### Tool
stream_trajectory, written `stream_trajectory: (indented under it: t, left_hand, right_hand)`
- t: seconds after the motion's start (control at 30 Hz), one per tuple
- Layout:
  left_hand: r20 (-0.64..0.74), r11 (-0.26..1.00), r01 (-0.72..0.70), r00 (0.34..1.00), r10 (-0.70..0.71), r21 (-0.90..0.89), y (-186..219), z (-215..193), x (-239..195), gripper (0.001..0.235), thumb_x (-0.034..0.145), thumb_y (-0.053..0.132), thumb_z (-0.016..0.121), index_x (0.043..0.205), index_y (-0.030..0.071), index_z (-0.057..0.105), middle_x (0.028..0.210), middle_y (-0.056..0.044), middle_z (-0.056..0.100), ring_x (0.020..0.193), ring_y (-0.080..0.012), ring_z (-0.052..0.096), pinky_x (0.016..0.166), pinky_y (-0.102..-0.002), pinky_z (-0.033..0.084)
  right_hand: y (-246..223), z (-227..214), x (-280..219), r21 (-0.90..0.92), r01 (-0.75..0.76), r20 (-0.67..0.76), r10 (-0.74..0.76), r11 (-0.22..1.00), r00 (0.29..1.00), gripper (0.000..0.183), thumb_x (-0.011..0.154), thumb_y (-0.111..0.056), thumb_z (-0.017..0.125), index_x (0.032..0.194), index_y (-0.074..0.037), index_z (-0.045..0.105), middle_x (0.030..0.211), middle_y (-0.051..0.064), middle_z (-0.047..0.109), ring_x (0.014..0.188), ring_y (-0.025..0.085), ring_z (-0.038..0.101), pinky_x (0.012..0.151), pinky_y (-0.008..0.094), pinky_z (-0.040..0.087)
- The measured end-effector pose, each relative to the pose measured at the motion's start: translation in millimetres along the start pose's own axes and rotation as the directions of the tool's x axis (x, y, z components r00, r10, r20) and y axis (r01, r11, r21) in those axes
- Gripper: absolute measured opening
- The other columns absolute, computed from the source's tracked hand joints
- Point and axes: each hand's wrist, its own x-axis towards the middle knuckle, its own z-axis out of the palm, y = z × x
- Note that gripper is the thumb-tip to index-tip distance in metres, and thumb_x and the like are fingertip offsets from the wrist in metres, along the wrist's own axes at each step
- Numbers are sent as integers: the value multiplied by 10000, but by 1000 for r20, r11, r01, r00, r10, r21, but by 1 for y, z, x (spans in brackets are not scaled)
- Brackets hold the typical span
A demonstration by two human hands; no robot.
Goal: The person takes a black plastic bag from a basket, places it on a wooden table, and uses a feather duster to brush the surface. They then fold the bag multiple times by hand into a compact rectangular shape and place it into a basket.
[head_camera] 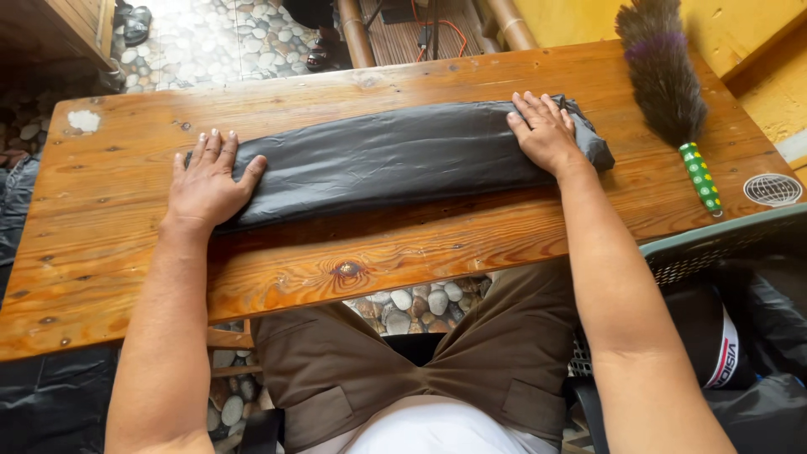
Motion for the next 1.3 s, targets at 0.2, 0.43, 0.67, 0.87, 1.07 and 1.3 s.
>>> stream_trajectory:
  t: [0.2,0.43,0.67,0.87,1.07,1.3]
  left_hand:
    - [-14,998,3,1000,-4,-68,-1,-2,-2,874,1009,807,184,1656,225,263,1727,-86,207,1599,-274,122,1275,-568,53]
    - [1,982,35,999,-35,-185,-1,-5,-2,907,914,757,257,1634,205,228,1731,-33,123,1595,-189,43,1247,-522,-81]
    - [-99,911,-47,995,7,-410,-20,9,10,853,983,675,219,1609,101,281,1698,-57,241,1579,-202,129,1235,-554,-46]
    - [-68,743,-21,997,-34,-669,-23,-2,7,826,991,630,174,1606,87,273,1699,-82,228,1586,-177,109,1235,-515,-128]
    - [-16,667,3,1000,-23,-745,-28,-2,5,906,939,662,82,1613,76,237,1693,-119,217,1585,-213,38,1236,-453,-159]
    - [147,511,196,980,-135,-837,-4,-52,-45,1113,702,810,23,1652,241,134,1741,15,17,1551,-291,-217,1232,-464,-181]
  right_hand:
    - [68,-4,7,-291,71,-172,-125,954,977,586,1163,-505,216,1636,-213,402,1662,117,403,1557,417,252,1214,718,12]
    - [85,-84,-40,-230,-556,-282,492,799,824,638,1124,-315,377,1653,-93,99,1653,296,71,1486,522,82,1203,670,237]
    - [150,-91,-40,-392,-642,-249,595,659,764,417,881,-155,657,1264,-10,735,1309,222,709,1168,429,669,793,520,580]
    - [80,-93,-54,476,-313,-113,410,822,905,276,1102,-92,428,1234,141,494,1039,300,619,762,331,694,581,435,596]
    - [-165,-59,-205,498,-327,99,322,804,942,443,1076,-211,438,1460,-135,233,933,205,656,621,260,628,563,422,511]
    - [-286,9,-301,525,225,491,-508,821,707,741,1027,-275,450,1633,-69,75,1678,190,195,1557,277,241,1215,330,176]
